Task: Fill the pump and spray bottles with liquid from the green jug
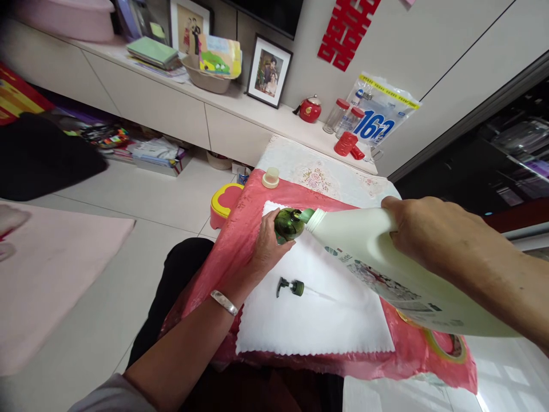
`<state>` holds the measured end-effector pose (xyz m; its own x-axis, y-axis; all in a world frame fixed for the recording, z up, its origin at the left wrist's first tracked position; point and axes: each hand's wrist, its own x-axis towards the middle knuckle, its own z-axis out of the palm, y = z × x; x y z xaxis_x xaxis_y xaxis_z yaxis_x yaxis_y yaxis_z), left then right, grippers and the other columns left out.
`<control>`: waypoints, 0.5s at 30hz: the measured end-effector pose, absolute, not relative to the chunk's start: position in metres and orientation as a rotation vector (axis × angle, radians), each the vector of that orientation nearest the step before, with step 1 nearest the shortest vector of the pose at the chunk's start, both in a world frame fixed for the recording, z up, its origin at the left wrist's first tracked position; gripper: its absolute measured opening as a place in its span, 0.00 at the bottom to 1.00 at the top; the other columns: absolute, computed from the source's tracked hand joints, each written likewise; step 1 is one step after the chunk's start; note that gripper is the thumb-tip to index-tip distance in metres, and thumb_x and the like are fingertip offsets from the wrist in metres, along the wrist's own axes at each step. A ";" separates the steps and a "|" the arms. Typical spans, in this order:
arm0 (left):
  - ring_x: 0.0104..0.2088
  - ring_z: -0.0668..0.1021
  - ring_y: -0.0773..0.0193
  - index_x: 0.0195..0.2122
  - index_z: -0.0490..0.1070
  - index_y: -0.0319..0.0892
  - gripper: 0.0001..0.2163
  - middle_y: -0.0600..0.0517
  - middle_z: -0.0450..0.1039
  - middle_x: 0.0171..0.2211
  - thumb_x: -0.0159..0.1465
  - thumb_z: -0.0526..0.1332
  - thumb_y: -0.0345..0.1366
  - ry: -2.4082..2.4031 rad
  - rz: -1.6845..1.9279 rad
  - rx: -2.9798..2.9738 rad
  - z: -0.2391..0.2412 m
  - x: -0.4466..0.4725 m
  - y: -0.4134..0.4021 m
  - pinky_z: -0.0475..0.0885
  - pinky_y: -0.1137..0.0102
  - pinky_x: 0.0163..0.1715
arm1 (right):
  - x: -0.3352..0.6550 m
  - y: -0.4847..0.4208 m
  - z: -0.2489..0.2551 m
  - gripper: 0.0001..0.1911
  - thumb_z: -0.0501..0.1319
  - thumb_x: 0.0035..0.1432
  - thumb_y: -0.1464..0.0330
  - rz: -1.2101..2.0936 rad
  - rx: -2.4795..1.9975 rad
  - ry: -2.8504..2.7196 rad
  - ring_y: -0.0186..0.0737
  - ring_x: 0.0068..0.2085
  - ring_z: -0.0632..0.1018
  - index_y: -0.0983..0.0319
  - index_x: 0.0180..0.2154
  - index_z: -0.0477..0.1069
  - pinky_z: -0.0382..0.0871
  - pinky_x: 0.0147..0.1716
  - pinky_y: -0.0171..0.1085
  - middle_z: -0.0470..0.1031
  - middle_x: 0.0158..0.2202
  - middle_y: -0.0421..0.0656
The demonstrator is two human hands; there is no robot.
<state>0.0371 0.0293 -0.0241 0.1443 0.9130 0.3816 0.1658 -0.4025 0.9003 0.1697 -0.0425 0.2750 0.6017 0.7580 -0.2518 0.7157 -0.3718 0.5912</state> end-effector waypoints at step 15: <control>0.64 0.68 0.44 0.64 0.55 0.45 0.42 0.40 0.64 0.61 0.50 0.71 0.24 1.015 1.332 1.700 -0.026 0.036 0.030 0.65 0.49 0.65 | 0.180 -0.043 0.273 0.13 0.55 0.56 0.68 0.083 2.111 1.177 0.42 0.31 0.75 0.54 0.44 0.69 0.59 0.27 0.39 0.72 0.35 0.44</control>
